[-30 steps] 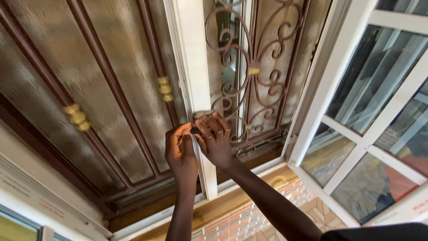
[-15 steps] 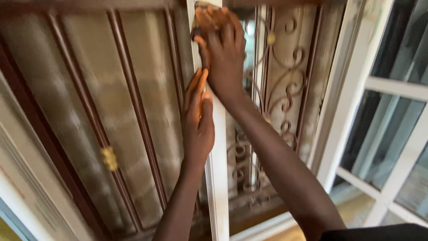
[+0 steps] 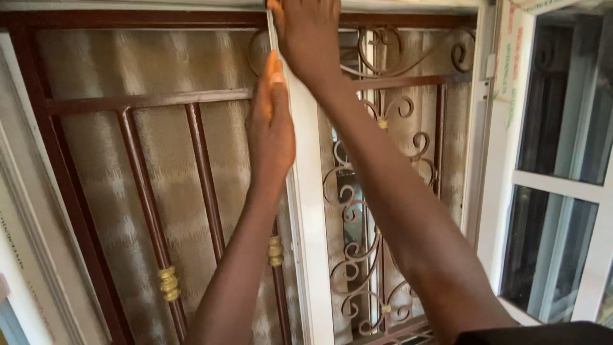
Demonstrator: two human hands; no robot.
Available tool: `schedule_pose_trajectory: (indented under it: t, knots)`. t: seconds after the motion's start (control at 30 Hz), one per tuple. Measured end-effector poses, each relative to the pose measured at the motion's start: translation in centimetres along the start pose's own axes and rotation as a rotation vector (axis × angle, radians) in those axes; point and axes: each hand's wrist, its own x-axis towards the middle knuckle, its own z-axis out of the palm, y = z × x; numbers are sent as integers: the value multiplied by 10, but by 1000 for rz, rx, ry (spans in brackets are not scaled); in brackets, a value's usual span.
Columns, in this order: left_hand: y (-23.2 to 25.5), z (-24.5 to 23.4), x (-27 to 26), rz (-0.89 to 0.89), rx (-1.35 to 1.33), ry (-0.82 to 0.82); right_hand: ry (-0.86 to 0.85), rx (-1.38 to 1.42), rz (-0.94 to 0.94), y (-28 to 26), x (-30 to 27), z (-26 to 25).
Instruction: Cleaning a glass window and its white aluminum frame using a damp cloth and a bucket of water.
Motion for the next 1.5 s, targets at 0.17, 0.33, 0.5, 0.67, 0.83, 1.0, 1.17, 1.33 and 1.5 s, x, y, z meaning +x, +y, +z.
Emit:
schedule_pose_trajectory:
  t: [0.17, 0.33, 0.5, 0.67, 0.83, 1.0, 1.17, 1.33, 1.5]
  knots:
    - [-14, -9, -1, -128, -215, -31, -110, -233, 83, -44, -53, -32]
    - [-25, -16, -17, -161, -180, 64, -253, -96, 148, -102, -175, -94]
    - [-47, -27, -18, -251, -181, 210, -428, -49, 214, -171, -340, -162]
    - [-37, -49, -39, -39, -152, 187, -590, 68, 249, -250, -479, -253]
    - [-33, -50, -92, 50, -163, 160, -644, 117, 295, -289, -539, -296]
    - [-54, -42, -141, -290, -86, 68, -658, 70, 394, -238, -525, -249]
    - [-67, -54, -215, -411, -27, 79, -501, -263, 240, -164, -377, -178]
    - [-74, -60, -289, -540, -2, 60, -572, -220, 320, -205, -412, -209]
    - [-63, -61, -344, -611, 11, 43, -564, -196, 388, -240, -440, -230]
